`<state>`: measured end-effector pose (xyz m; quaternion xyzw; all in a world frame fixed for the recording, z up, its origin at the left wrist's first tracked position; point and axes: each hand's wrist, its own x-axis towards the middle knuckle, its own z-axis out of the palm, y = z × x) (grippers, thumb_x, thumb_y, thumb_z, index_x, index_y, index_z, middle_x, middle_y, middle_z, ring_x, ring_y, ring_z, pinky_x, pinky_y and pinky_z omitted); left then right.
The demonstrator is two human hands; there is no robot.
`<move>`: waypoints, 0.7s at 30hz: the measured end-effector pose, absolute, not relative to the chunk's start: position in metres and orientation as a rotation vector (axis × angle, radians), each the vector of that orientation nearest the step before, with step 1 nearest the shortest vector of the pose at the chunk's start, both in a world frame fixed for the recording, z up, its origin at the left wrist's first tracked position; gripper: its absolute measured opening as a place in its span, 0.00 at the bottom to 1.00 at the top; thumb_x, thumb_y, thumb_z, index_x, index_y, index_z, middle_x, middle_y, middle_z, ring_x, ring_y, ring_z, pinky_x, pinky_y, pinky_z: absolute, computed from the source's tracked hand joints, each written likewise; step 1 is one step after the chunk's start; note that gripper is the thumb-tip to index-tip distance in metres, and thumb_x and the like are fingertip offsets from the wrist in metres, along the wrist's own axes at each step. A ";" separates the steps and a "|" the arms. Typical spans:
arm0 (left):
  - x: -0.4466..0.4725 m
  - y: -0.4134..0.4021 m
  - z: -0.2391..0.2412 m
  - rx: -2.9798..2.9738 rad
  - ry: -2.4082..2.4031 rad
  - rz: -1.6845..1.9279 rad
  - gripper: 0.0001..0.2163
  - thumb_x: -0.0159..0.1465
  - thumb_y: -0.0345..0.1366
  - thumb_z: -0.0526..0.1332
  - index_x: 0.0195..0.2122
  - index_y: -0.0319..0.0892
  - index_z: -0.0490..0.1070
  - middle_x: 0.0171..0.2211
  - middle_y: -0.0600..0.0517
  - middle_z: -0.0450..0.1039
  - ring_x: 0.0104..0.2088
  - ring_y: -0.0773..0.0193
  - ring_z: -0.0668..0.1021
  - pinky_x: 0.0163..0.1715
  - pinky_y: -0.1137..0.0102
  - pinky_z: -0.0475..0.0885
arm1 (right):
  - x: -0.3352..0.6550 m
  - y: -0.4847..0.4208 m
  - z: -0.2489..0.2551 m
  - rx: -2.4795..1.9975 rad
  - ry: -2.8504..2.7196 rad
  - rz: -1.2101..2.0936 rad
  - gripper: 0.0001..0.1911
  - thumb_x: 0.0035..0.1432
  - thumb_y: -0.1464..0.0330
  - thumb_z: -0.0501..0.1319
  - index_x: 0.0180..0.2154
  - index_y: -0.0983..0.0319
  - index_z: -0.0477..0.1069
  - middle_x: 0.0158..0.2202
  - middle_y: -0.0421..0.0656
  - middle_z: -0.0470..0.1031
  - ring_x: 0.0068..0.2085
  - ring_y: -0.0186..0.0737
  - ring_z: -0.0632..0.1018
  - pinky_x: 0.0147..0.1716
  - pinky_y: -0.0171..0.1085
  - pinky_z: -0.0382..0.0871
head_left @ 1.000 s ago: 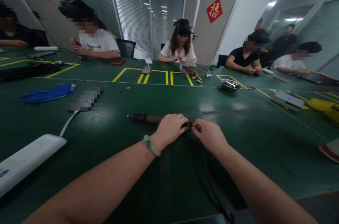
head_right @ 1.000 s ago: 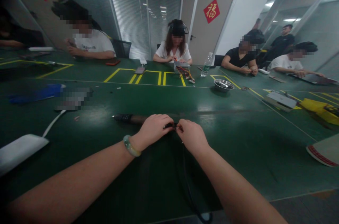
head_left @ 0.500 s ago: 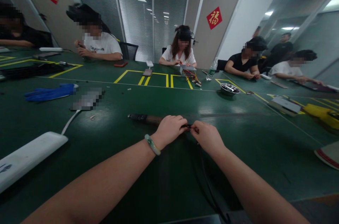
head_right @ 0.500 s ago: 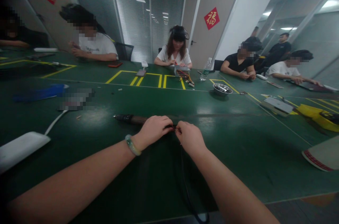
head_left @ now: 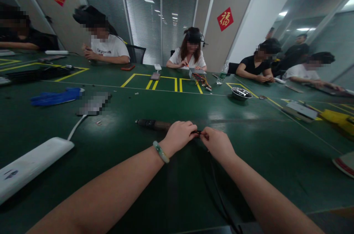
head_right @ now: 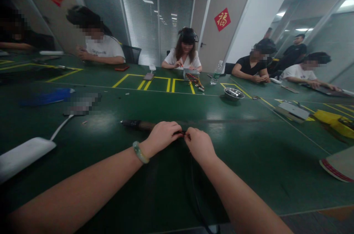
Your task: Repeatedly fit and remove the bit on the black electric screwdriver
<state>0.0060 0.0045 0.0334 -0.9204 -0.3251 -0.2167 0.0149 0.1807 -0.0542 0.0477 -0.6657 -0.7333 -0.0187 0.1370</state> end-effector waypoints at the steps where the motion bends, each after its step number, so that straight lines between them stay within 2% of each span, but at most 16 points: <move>1: 0.006 0.004 0.034 -2.859 -1.017 -0.671 0.07 0.65 0.42 0.60 0.39 0.44 0.71 0.37 0.52 0.72 0.38 0.61 0.76 0.39 0.66 0.67 | 0.180 -0.054 0.048 -1.935 -2.125 -0.082 0.06 0.61 0.68 0.57 0.35 0.59 0.72 0.34 0.40 0.77 0.33 0.37 0.76 0.31 0.35 0.59; 12: 0.011 -0.001 0.037 -2.835 -1.062 -0.631 0.04 0.64 0.37 0.61 0.37 0.44 0.69 0.36 0.52 0.72 0.37 0.62 0.76 0.36 0.67 0.69 | 0.187 -0.047 0.041 -1.855 -2.068 0.126 0.06 0.59 0.67 0.58 0.35 0.58 0.73 0.32 0.38 0.77 0.32 0.35 0.76 0.31 0.32 0.61; 21: 0.010 0.000 0.034 -2.821 -1.031 -0.671 0.02 0.64 0.35 0.60 0.36 0.44 0.68 0.35 0.53 0.71 0.36 0.62 0.75 0.36 0.67 0.68 | 0.185 -0.047 0.047 -1.901 -2.155 0.065 0.07 0.60 0.67 0.58 0.36 0.58 0.75 0.34 0.41 0.78 0.35 0.37 0.76 0.34 0.33 0.62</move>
